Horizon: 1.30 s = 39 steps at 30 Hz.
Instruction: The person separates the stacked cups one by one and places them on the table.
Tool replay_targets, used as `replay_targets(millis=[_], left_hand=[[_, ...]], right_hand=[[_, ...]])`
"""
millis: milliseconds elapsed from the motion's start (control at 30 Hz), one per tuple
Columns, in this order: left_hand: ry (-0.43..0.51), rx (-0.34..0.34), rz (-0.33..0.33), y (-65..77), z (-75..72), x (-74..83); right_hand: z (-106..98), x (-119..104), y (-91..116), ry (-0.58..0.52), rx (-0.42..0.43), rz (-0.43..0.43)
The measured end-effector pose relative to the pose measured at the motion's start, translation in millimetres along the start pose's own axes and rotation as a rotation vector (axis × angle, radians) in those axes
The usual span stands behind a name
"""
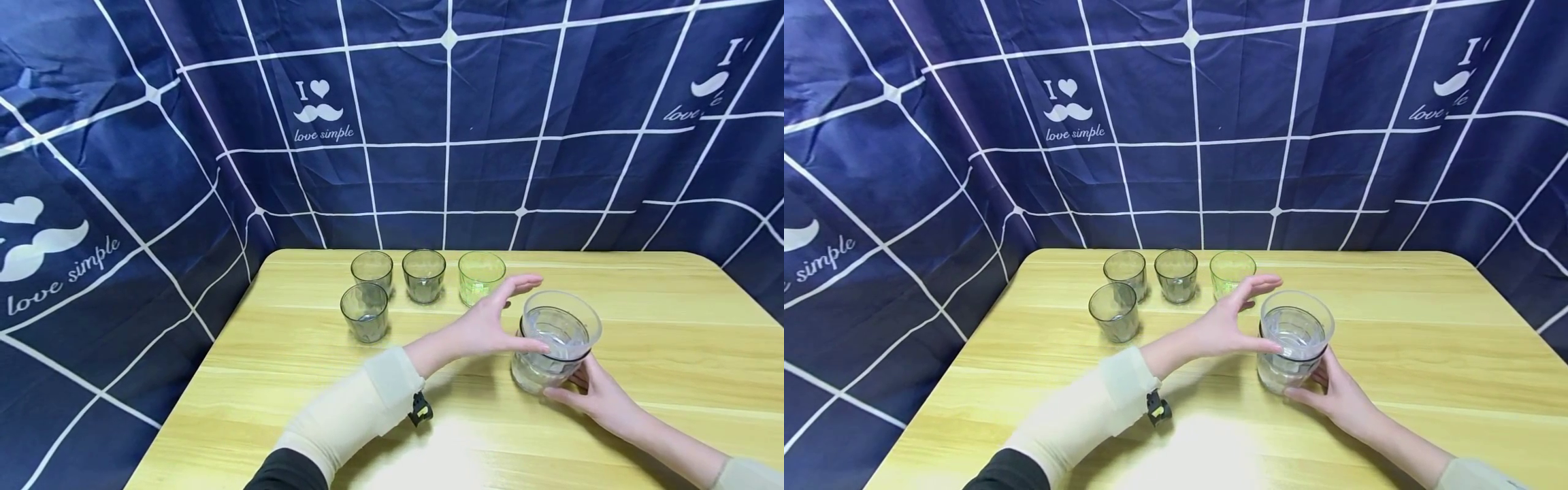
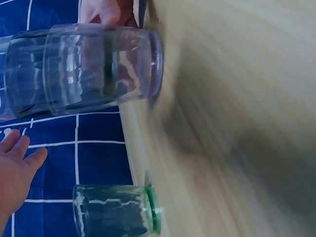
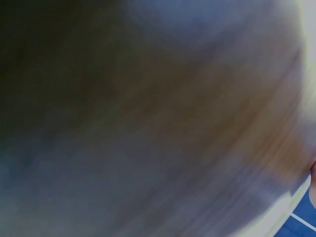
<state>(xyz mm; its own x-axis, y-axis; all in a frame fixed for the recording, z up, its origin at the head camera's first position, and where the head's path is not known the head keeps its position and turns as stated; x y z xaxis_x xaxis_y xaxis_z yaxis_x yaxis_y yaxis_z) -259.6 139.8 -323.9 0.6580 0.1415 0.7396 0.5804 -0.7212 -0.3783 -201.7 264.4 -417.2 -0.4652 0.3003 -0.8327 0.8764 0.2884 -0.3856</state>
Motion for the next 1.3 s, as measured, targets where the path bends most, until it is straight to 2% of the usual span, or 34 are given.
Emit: replay_targets(millis=[300,633,833,1300], left_hand=[[-0.007,-0.054,0.037,0.1,17.2,-0.2],[-0.003,-0.036,0.019,-0.8,17.0,-1.4],[-0.018,-0.028,0.044,-0.4,17.8,1.2],[-0.025,-0.025,0.053,0.5,17.1,3.5]], right_hand=[[0,-2,-1,-0.018,-0.008,-0.027],[-1,-2,-1,0.0,-0.006,-0.023],[0,-2,-1,-0.004,-0.01,-0.02],[0,-3,-1,0.005,-0.007,-0.03]])
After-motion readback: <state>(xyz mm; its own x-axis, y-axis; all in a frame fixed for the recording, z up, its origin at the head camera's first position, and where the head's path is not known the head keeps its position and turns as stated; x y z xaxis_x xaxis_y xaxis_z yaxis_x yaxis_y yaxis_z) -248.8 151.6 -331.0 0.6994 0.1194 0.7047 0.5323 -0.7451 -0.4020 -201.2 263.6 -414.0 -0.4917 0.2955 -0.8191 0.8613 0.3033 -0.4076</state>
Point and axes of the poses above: each hand's wrist, its own y-axis away from the middle knuckle, its own z-axis out of the palm, x = y × z, the point moved 10 cm from there along -y, towards the middle knuckle, and after that the axes turned 3 degrees about -y, right-handed, at the moved point
